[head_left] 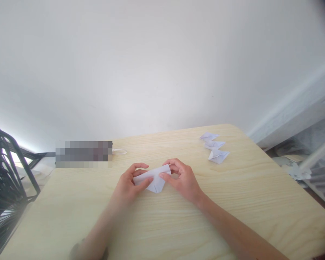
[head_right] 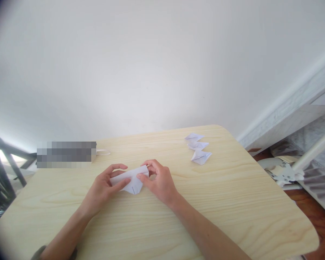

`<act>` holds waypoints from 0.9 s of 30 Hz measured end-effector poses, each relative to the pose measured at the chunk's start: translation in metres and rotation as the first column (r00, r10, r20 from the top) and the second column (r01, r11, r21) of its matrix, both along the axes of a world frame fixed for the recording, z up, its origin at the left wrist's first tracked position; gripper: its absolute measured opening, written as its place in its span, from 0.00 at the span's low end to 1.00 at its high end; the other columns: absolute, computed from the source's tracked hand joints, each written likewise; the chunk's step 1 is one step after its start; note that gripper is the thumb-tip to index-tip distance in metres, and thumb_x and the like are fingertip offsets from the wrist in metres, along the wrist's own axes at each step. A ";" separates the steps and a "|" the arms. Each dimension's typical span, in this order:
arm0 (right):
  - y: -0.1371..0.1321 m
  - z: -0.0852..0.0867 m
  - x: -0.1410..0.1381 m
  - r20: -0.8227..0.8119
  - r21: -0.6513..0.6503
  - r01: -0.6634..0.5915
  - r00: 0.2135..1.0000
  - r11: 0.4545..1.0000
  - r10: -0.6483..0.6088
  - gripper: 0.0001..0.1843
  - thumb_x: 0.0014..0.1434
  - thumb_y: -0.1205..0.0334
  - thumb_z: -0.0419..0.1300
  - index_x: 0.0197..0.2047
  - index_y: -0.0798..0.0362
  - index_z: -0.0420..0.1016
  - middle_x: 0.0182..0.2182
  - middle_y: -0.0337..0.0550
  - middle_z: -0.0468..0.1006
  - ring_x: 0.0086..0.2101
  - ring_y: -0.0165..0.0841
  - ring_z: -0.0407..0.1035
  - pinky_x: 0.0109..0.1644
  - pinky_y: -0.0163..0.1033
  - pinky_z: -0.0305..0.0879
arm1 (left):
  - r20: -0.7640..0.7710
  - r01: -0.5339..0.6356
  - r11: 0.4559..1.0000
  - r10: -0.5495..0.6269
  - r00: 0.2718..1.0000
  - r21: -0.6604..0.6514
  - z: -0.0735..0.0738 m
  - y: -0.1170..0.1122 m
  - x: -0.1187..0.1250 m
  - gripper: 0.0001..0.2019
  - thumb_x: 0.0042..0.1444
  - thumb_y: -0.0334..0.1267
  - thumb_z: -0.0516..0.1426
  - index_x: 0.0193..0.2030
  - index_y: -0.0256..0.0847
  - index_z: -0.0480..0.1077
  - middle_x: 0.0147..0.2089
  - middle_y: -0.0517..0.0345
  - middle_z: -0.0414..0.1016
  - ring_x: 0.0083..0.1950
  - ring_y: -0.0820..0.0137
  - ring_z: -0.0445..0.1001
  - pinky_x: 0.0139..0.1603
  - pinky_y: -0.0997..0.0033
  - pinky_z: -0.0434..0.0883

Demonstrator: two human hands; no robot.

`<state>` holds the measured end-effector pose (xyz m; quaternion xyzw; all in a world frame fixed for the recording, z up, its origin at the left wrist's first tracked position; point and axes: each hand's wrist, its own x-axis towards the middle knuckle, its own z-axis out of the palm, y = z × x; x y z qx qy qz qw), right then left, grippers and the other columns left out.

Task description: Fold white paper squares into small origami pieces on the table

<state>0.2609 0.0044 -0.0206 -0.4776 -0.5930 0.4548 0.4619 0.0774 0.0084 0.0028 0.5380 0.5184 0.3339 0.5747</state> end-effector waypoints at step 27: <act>0.018 0.006 0.033 -0.189 -0.219 -0.558 0.829 0.800 0.527 0.37 0.53 0.71 0.53 0.63 0.54 0.42 0.34 0.41 0.77 0.34 0.28 0.69 0.43 0.38 0.61 | -0.106 0.069 0.993 -0.079 0.991 -0.094 0.007 0.007 -0.008 0.23 0.43 0.41 0.61 0.47 0.39 0.64 0.30 0.58 0.75 0.28 0.70 0.72 0.28 0.75 0.66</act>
